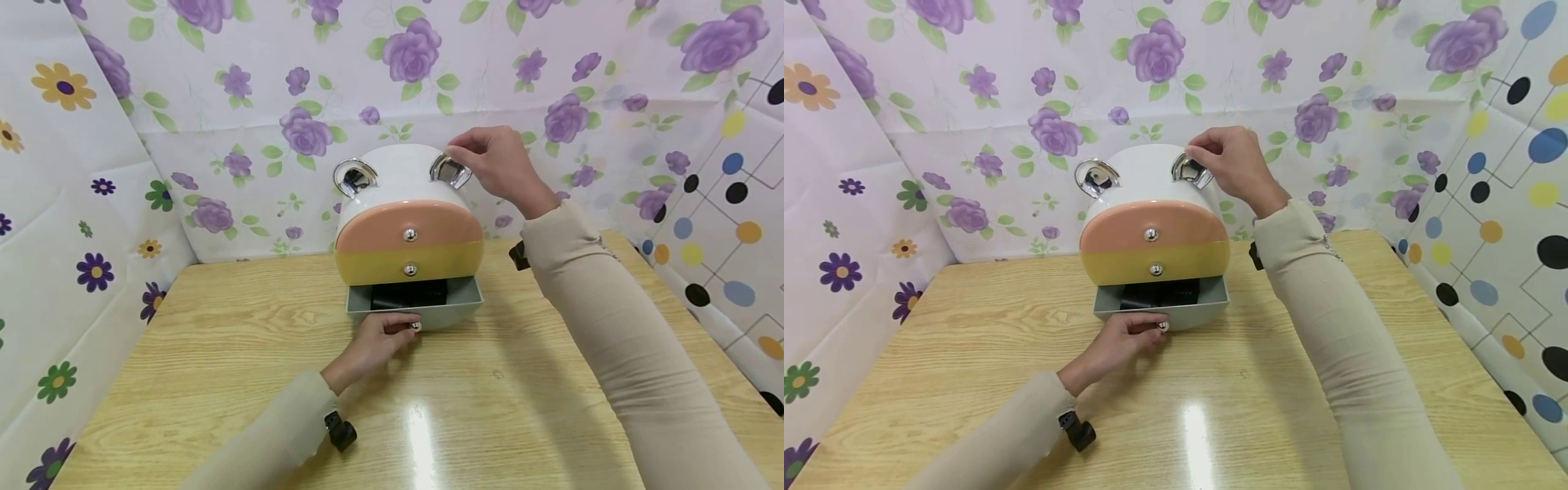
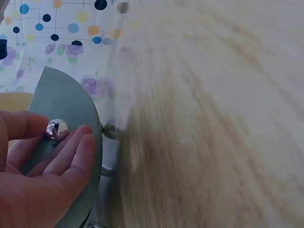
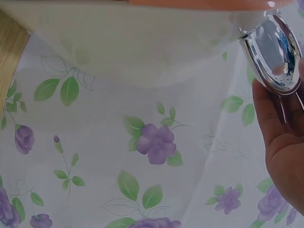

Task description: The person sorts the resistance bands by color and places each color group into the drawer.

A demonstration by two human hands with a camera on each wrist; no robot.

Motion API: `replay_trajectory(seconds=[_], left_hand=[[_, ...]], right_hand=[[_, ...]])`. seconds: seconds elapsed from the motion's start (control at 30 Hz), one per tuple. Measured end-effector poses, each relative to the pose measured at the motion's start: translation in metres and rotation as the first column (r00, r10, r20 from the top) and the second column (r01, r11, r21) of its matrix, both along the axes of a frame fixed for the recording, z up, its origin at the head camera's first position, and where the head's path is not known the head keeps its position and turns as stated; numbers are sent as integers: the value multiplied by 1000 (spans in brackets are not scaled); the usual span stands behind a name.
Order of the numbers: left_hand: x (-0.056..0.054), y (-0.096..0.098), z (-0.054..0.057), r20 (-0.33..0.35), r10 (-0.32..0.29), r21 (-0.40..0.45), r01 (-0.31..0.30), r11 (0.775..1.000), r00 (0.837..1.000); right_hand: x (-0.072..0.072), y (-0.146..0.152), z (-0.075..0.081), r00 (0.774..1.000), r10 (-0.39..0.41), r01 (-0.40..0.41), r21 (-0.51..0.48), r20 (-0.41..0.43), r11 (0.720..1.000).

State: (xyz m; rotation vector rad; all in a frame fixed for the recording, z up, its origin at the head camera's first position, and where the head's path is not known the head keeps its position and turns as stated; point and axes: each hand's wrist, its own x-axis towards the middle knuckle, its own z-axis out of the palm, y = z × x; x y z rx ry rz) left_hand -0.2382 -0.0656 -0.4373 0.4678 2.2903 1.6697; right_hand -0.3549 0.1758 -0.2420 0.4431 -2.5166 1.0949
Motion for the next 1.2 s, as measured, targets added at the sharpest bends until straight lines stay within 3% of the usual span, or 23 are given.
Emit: replay_trajectory(seconds=[0.37, 0.7, 0.87, 1.2], left_hand=[[-16, 3, -4, -12, -7, 30, 8, 1000, 1000], [-29, 4, -5, 32, 12, 44, -13, 999, 999], [-32, 4, -3, 37, 0, 30, -1, 1000, 999], [-35, 2, 2, 39, -12, 18, 11, 1000, 999]], right_hand=[[-1, 1, 0, 999, -17, 16, 32, 29, 999], [-4, 1, -2, 1000, 3, -4, 41, 13, 999], [-4, 3, -2, 1000, 24, -24, 21, -10, 999], [-4, 4, 3, 999, 49, -50, 11, 22, 999]])
